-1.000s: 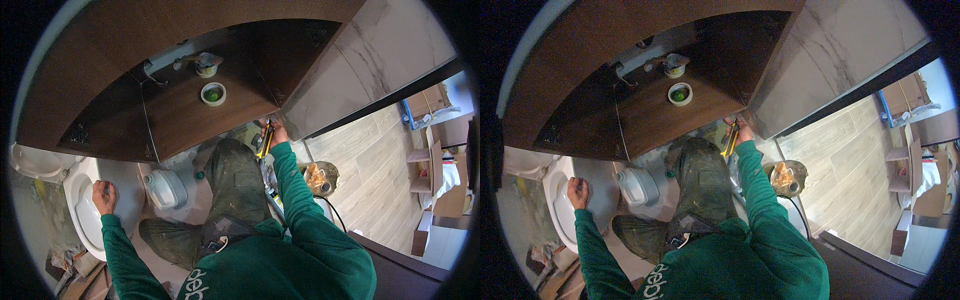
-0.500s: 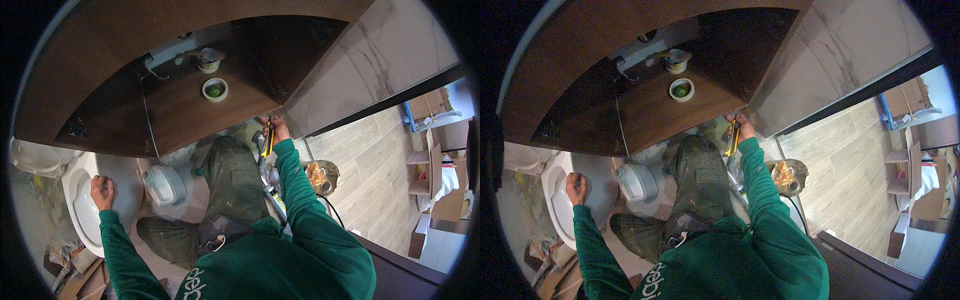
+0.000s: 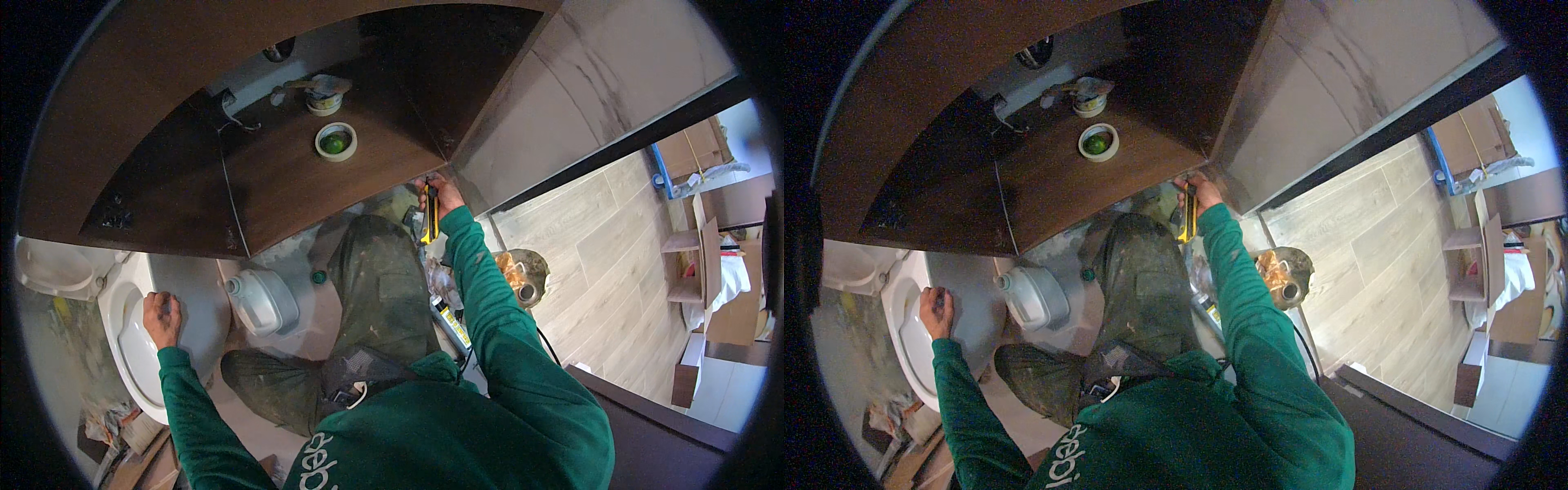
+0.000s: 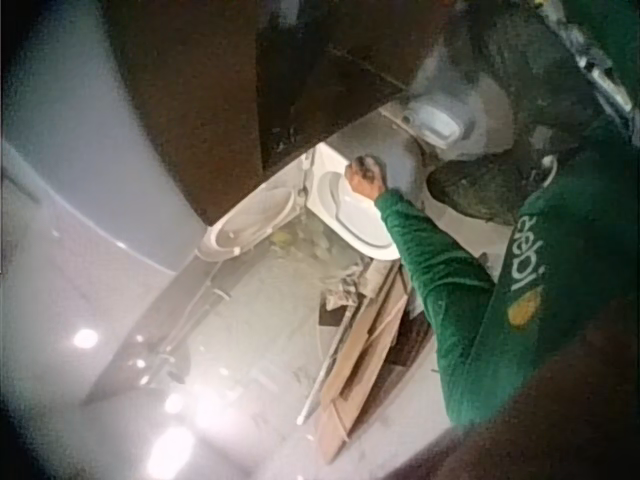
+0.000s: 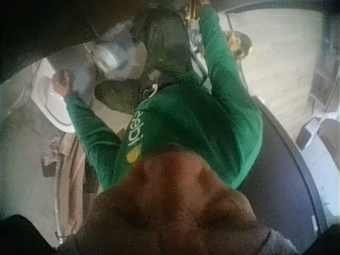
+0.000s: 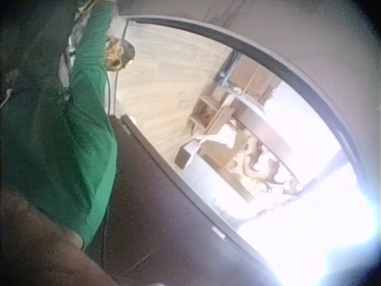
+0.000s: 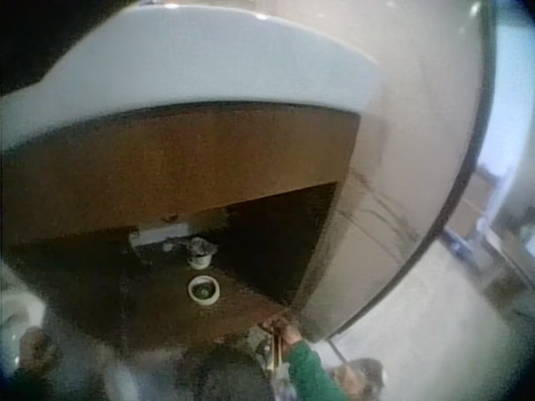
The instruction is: The person kneels on the bathroom floor and uses a caulking gun to apply sealant along the bottom edge of a wooden vanity cabinet. The person holds the gun with the right hand and guides the nozzle along the seam while the left hand rests on the toilet for stability.
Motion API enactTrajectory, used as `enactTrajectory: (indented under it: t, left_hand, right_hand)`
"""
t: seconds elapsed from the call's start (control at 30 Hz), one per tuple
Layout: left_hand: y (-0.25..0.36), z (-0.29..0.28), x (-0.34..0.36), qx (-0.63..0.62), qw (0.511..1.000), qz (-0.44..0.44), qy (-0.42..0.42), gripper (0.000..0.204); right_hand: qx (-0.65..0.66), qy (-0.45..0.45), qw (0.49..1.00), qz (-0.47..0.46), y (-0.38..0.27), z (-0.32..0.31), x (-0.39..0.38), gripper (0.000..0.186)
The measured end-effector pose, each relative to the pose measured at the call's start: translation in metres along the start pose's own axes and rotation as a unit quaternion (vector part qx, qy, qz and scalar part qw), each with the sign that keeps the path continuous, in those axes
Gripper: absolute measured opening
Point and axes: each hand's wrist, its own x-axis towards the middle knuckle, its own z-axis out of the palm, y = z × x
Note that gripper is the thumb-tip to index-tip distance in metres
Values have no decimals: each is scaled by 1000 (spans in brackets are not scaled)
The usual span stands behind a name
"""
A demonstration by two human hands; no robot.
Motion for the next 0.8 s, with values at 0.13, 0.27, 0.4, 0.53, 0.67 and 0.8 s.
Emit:
enactTrajectory:
  t: [0.13, 0.27, 0.4, 0.53, 0.67, 0.8]
  left_hand:
    - [-7, 2, -1, 23, 1000, 13, 1, 11]
    - [-6, 4, -1, 24, 1000, 2, 4, 10]
    - [-2, 4, 2, 10, 1000, 5, 7, 10]
    - [1, 3, 2, 3, 1000, 2, 6, 9]
    - [1, 4, 2, 13, 1000, 4, 10, 9]
    - [-1, 4, 1, 30, 999, 12, 14, 9]
  right_hand:
    - [11, -2, 1000, -14, 1, -6, -9, 27]
    - [33, -12, 999, 2, 4, -6, -6, 28]
    - [30, 27, 999, 13, 5, 0, 2, 31]
    - [47, 25, 998, 20, 6, 2, 5, 31]
    - [12, 33, 999, 24, 2, 5, 14, 32]
    - [-37, 3, 999, 27, -5, 2, 15, 38]
